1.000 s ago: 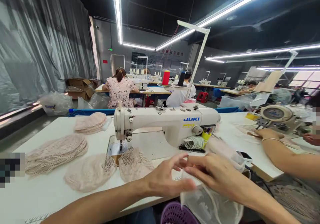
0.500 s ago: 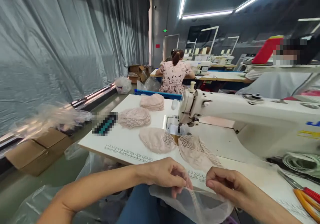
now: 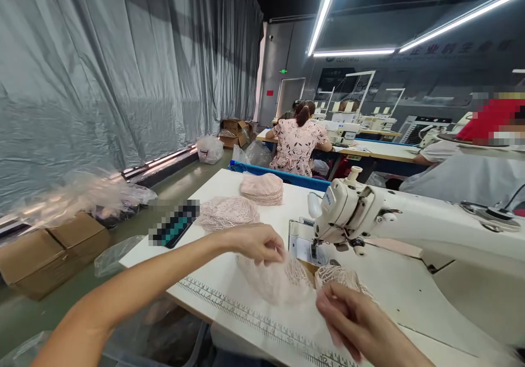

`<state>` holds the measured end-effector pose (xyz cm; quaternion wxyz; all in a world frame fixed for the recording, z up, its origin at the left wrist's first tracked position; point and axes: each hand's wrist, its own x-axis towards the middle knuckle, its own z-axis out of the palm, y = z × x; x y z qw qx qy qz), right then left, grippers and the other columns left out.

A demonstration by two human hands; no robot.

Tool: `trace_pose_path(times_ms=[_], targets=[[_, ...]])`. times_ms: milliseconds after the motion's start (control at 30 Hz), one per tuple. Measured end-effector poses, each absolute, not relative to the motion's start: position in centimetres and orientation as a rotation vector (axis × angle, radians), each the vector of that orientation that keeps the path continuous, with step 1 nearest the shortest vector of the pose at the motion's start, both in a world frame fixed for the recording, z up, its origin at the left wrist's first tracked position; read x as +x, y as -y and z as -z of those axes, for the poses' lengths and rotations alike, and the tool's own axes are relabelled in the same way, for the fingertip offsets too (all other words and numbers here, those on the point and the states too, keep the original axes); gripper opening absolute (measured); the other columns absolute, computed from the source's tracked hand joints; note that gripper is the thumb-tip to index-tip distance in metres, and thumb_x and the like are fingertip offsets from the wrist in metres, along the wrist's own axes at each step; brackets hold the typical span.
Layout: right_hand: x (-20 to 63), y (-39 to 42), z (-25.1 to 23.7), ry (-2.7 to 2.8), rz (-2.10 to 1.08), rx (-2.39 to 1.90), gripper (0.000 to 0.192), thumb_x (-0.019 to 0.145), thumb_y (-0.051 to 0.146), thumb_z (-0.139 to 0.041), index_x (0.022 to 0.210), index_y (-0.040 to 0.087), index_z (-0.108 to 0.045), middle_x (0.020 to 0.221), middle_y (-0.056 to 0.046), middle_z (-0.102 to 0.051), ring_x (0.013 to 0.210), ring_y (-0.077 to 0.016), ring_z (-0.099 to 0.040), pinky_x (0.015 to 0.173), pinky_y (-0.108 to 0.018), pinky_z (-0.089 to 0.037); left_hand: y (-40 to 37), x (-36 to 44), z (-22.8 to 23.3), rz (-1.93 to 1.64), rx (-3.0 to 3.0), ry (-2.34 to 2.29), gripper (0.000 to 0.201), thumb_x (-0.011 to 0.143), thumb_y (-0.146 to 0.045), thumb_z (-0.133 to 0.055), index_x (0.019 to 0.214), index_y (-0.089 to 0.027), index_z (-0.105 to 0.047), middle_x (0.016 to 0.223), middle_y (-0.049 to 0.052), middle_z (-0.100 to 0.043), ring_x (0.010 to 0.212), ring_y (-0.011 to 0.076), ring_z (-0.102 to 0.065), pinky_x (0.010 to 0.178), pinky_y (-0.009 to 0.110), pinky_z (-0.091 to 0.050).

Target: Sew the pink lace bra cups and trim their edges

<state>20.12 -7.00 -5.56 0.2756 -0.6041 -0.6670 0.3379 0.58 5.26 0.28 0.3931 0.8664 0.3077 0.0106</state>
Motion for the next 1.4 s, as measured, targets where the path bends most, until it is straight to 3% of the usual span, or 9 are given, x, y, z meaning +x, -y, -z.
trace_pose_path(times_ms=[167, 300, 400, 667, 800, 1033, 1133, 1267, 1400], targets=[[21.2, 1.3, 7.2, 1.875, -0.469, -1.804, 0.024, 0.085, 0.033, -0.037, 0.064, 0.022, -0.043, 0.046, 0.002, -0.053, 0.043, -0.0148, -0.049, 0.047, -0.024, -0.032, -6.3, 4.1, 3.1, -0.317, 2.498, -0.987, 0.031, 0.078, 0.001, -0.038, 0.094, -0.014, -0.06, 0.106, 0.013, -0.056, 0.112, 0.0294, -0.042, 0.097, 0.048, -0.026], [23.7, 3.6, 7.8, 1.866, -0.141, -1.925, 0.021, 0.089, 0.027, -0.034, 0.09, 0.022, -0.054, 0.065, 0.0, -0.065, 0.059, -0.0183, -0.061, 0.052, -0.025, -0.037, -3.5, 4.4, 5.8, -0.009, 2.818, -0.772, 0.032, 0.077, -0.011, -0.05, 0.107, -0.018, -0.057, 0.111, 0.011, -0.056, 0.103, 0.0296, -0.048, 0.087, 0.045, -0.038], [27.6, 7.7, 7.8, 1.86, 0.059, -2.008, 0.027, 0.092, 0.032, -0.031, 0.084, 0.026, -0.056, 0.075, 0.002, -0.067, 0.063, -0.0137, -0.063, 0.054, -0.021, -0.042, -4.1, 2.8, 8.2, 0.097, 2.995, -0.896, 0.056, 0.073, -0.006, -0.048, 0.125, -0.027, -0.048, 0.129, 0.009, -0.048, 0.112, 0.0325, -0.045, 0.086, 0.047, -0.04], [39.9, 13.3, 8.7, 1.537, 0.634, -2.379, 0.028, 0.084, 0.022, -0.033, 0.095, 0.021, -0.059, 0.096, -0.01, -0.068, 0.043, -0.0182, -0.06, 0.033, -0.025, -0.028, -4.7, 3.5, 11.5, -0.644, 3.24, -0.427, 0.055, 0.077, -0.003, -0.045, 0.122, -0.035, -0.048, 0.119, -0.001, -0.059, 0.104, 0.0201, -0.056, 0.09, 0.03, -0.043], [40.1, 13.9, 7.7, 1.651, 0.638, -2.323, 0.025, 0.086, 0.023, -0.038, 0.069, 0.022, -0.057, 0.065, -0.002, -0.063, 0.055, -0.0192, -0.06, 0.041, -0.024, -0.029, 0.1, 9.3, 8.5, -0.757, 3.063, -0.117, 0.036, 0.083, -0.005, -0.042, 0.11, -0.026, -0.053, 0.107, 0.002, -0.063, 0.095, 0.0169, -0.057, 0.087, 0.026, -0.045], [36.6, 18.7, 0.6, 2.031, 0.665, -1.886, 0.015, 0.09, 0.026, -0.043, 0.082, 0.025, -0.056, 0.07, 0.001, -0.062, 0.074, -0.0176, -0.055, 0.072, -0.033, -0.03, 5.9, 19.3, 2.2, -0.66, 2.561, -0.109, 0.059, 0.074, -0.035, -0.064, 0.126, -0.016, -0.044, 0.121, 0.011, -0.052, 0.108, 0.0244, -0.048, 0.093, 0.036, -0.04], [35.2, 20.4, -2.0, 2.087, 0.628, -1.749, 0.013, 0.088, 0.021, -0.046, 0.078, 0.024, -0.054, 0.065, 0.004, -0.059, 0.065, -0.0144, -0.053, 0.074, -0.033, -0.029, 7.5, 21.3, 0.4, -0.49, 2.338, -0.169, 0.041, 0.075, -0.036, -0.062, 0.11, -0.014, -0.059, 0.094, 0.007, -0.064, 0.086, 0.0209, -0.058, 0.081, 0.032, -0.045], [34.2, 21.1, -2.2, 1.84, 0.234, -1.785, 0.017, 0.089, 0.031, -0.046, 0.079, 0.024, -0.057, 0.062, 0.003, -0.059, 0.055, -0.0129, -0.052, 0.059, -0.026, -0.037, 8.6, 20.8, 0.2, -0.313, 2.014, -0.24, 0.028, 0.084, -0.029, -0.045, 0.073, -0.012, -0.064, 0.058, 0.001, -0.059, 0.049, 0.0101, -0.052, 0.053, 0.02, -0.042], [33.7, 20.0, 0.7, 1.587, -0.404, -1.825, 0.022, 0.078, 0.041, -0.056, 0.067, 0.022, -0.058, 0.058, 0.003, -0.058, 0.056, -0.0136, -0.053, 0.051, -0.022, -0.038, 7.6, 18.8, 1.6, -0.194, 2.009, -0.33, 0.03, 0.088, -0.032, -0.037, 0.089, -0.01, -0.058, 0.07, 0.005, -0.065, 0.052, 0.0106, -0.058, 0.049, 0.019, -0.043]])
